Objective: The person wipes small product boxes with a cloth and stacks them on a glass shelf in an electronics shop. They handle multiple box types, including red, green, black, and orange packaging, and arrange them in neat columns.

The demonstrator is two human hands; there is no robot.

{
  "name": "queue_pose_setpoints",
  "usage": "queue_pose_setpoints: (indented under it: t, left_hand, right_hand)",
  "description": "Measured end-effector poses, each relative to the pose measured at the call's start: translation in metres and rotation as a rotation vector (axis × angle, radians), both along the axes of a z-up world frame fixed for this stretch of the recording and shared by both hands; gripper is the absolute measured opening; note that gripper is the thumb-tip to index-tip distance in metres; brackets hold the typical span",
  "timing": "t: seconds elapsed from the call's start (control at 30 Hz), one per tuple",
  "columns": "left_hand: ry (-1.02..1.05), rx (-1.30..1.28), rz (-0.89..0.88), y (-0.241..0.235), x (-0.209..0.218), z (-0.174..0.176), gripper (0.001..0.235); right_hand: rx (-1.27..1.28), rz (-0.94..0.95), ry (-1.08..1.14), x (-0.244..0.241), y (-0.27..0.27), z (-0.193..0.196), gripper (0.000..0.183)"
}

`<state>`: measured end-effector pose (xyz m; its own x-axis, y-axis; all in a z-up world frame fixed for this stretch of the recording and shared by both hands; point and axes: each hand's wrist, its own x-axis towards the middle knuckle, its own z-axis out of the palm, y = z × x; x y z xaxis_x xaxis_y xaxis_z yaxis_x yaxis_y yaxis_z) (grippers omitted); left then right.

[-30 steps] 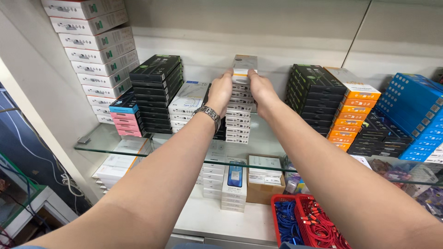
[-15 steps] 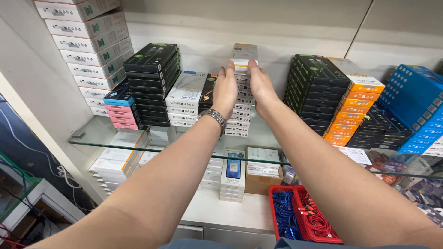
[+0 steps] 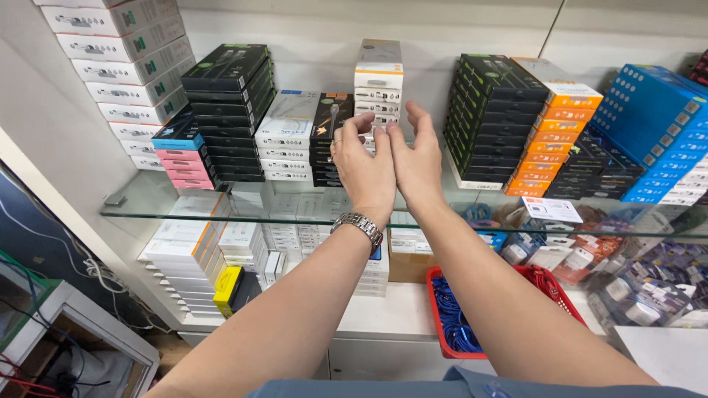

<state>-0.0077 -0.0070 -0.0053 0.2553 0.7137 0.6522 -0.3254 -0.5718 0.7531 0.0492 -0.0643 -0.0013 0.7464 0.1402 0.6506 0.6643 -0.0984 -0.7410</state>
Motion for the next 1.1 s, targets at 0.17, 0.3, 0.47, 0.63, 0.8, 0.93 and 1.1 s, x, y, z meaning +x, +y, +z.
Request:
queue_pose_setpoints:
  t: [0.17, 0.3, 0.47, 0.63, 0.8, 0.93, 1.1]
  left_hand:
    - [0.042, -0.040, -0.118, -0.019, -0.021, -0.028, 0.019]
    - [0.003, -0.044, -0.212, -0.039, -0.036, -0.056, 0.018]
    - [0.059, -0.053, -0.332, -0.085, -0.060, -0.084, 0.018]
    - [0.113, -0.091, -0.492, -0.153, -0.071, -0.095, 0.018]
    - [0.145, -0.065, -0.622, -0.236, -0.074, -0.102, 0.016]
    - [0.131, -0.054, -0.750, -0.313, -0.071, -0.109, 0.015]
    - [0.208, -0.082, -0.854, -0.417, -0.075, -0.117, 0.015]
  right_hand:
    - [-0.013, -0.036, -0.003, -0.018, -0.021, -0.034, 0.045]
    - [-0.022, -0.112, -0.043, -0.039, -0.046, -0.063, 0.039]
    - [-0.052, -0.203, -0.034, -0.073, -0.101, -0.088, 0.036]
    - [-0.030, -0.316, 0.107, -0.104, -0.175, -0.098, 0.036]
    - [-0.047, -0.503, 0.171, -0.123, -0.261, -0.103, 0.033]
    - [-0.063, -0.633, 0.069, -0.133, -0.342, -0.109, 0.031]
    - [-0.102, -0.789, 0.159, -0.149, -0.446, -0.114, 0.031]
